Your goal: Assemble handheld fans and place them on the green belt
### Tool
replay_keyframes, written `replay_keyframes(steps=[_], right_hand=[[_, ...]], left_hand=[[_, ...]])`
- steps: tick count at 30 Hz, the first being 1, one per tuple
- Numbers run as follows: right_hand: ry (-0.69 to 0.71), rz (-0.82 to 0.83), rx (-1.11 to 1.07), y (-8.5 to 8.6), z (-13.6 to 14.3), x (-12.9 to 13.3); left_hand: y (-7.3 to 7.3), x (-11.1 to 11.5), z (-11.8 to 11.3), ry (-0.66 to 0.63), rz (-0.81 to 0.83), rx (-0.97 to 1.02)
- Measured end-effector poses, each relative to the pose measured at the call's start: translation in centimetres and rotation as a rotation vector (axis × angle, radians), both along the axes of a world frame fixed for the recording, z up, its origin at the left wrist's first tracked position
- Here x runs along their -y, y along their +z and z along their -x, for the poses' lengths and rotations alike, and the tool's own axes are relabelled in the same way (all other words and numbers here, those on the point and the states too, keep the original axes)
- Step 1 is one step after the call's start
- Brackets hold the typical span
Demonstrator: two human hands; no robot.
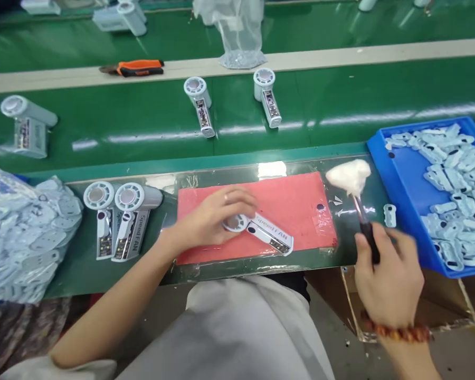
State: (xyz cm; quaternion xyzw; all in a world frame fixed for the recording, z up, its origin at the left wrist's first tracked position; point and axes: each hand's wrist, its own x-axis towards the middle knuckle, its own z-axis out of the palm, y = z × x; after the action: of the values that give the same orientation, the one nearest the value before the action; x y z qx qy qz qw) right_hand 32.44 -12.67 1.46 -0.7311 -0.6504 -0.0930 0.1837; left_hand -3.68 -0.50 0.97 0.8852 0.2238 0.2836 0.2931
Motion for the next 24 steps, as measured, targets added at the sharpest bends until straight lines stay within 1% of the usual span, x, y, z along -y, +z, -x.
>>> replay_keyframes(steps=[2,3,4,6,7,9,11,12,14,16,18,19,20,21,22,24], right_hand=[[0.019,-0.004,-0.015,-1.2,-1.0,-2.2],[0.021,-0.019,-0.030,-1.5,-1.0,-2.8],[0.023,-0.035,-0.051,-1.5,-0.5,-3.2],[0.072,-0.083,-0.108,-0.9,1.8,-3.1],[0.131,-0.091,-0.144,-0.4,3.5,-2.8],[0.336,-0.020,-0.245,0.3,7.1,-2.0],[0.542,0.064,-0.364,0.5,10.2,-1.2],[0.604,0.091,-0.384,0.3,11.3,-0.9],[0.655,0.107,-0.327,-0.2,12.7,-0.5],[0.658,0.072,-0.204,-0.6,13.0,-0.5],[0.678,0.002,-0.117,-0.3,12.5,-1.0],[0.673,-0.026,-0.091,0.0,12.0,-1.6],[0.639,-0.035,-0.067,0.5,11.4,-2.4],[0.553,0.014,-0.050,1.0,10.6,-3.6],[0.422,0.108,-0.043,1.6,9.7,-5.1],[0.105,0.334,-0.051,2.9,7.8,-9.3]], left_hand=[[-0.8,1.4,0.5,0.053,-0.117,0.006],[-1.1,2.0,0.7,0.077,-0.168,0.009],[-1.4,2.4,0.9,0.095,-0.217,0.012],[-1.8,3.0,1.1,0.110,-0.299,0.017],[-1.9,3.1,1.1,0.111,-0.336,0.014],[-1.9,3.3,1.2,0.109,-0.413,0.002],[-1.8,3.4,1.2,0.115,-0.476,-0.007],[-1.7,3.5,1.2,0.118,-0.492,-0.013],[-1.3,3.7,1.2,0.123,-0.455,-0.008],[-0.7,3.8,1.0,0.137,-0.321,0.058],[0.3,3.4,0.6,0.161,-0.159,0.157],[0.8,3.0,0.3,0.199,-0.099,0.198],[1.2,2.6,0.1,0.257,-0.061,0.215],[1.7,2.0,-0.2,0.338,-0.034,0.208],[2.0,1.4,-0.4,0.433,-0.008,0.188],[2.5,0.2,-0.8,0.608,0.053,0.127]])
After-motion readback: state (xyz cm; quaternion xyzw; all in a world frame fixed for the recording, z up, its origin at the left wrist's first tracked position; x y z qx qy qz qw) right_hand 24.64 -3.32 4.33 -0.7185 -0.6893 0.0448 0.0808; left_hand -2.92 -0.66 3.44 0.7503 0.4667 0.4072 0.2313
